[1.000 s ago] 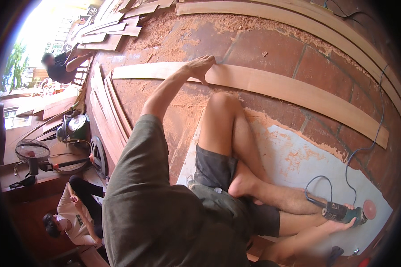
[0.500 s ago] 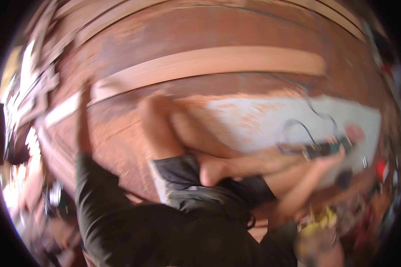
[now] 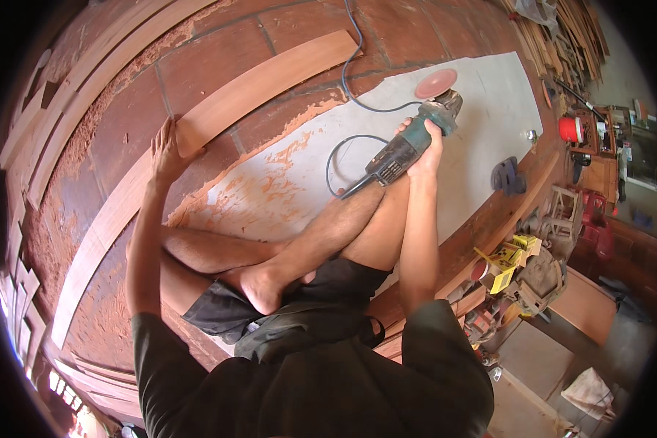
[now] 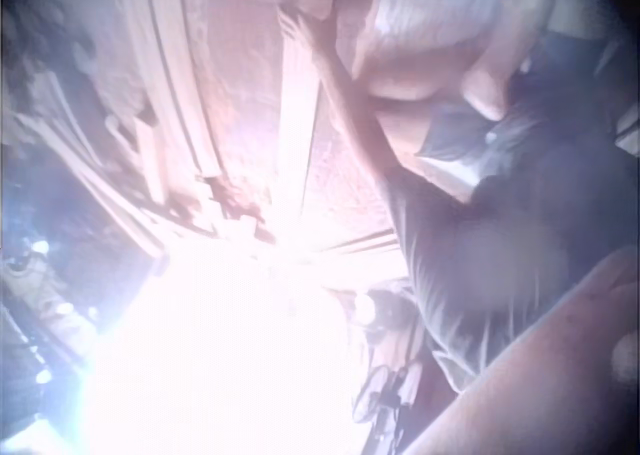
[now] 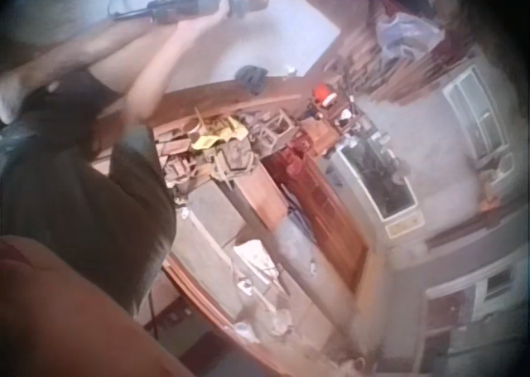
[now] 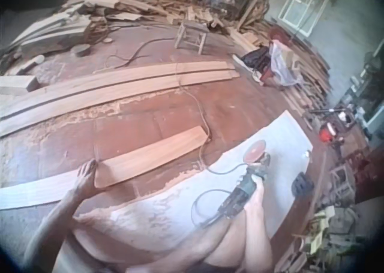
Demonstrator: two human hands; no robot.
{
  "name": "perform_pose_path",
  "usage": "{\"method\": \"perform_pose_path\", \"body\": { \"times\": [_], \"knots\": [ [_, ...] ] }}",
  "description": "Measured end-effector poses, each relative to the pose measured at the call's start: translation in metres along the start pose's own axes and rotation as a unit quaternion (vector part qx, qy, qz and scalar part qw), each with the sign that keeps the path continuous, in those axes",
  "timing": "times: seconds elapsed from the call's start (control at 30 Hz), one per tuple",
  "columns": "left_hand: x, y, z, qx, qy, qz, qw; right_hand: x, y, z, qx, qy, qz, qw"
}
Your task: The person sits on the floor and uses an electric sander to smooth a long, thin wooden plank. They hold the plank with their left hand and move the sander back and forth along its length with their right hand.
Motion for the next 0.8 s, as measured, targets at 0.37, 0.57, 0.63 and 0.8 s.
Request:
{"method": "perform_pose_path", "body": {
  "times": [0.37,0.57,0.63,0.8],
  "knots": [
    [0.028,-0.05,-0.047,0.05,-0.082,0.066,0.993,0.023,-0.01,-0.005,0.043,0.078,-0.026,0.996],
    [0.008,-0.093,-0.089,0.169,-0.172,-0.013,0.97,-0.016,-0.008,0.012,0.116,0.068,-0.151,0.979],
    [0.009,-0.071,-0.085,0.244,-0.242,-0.047,0.938,-0.046,-0.004,0.031,0.151,0.01,-0.356,0.922],
    [-0.004,-0.041,-0.076,0.36,-0.173,-0.071,0.914,-0.104,0.015,0.093,0.171,-0.06,-0.687,0.704]
  ]
}}
Point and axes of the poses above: each hand's wrist, its own z-axis towards the middle knuckle, its own x-axis out of the back of the hand, y = z × x, the point moved 3 cm from there along z, towards the middle knuckle, and after that the axes turned 9 degrees about -y, right-handed, at the moved point
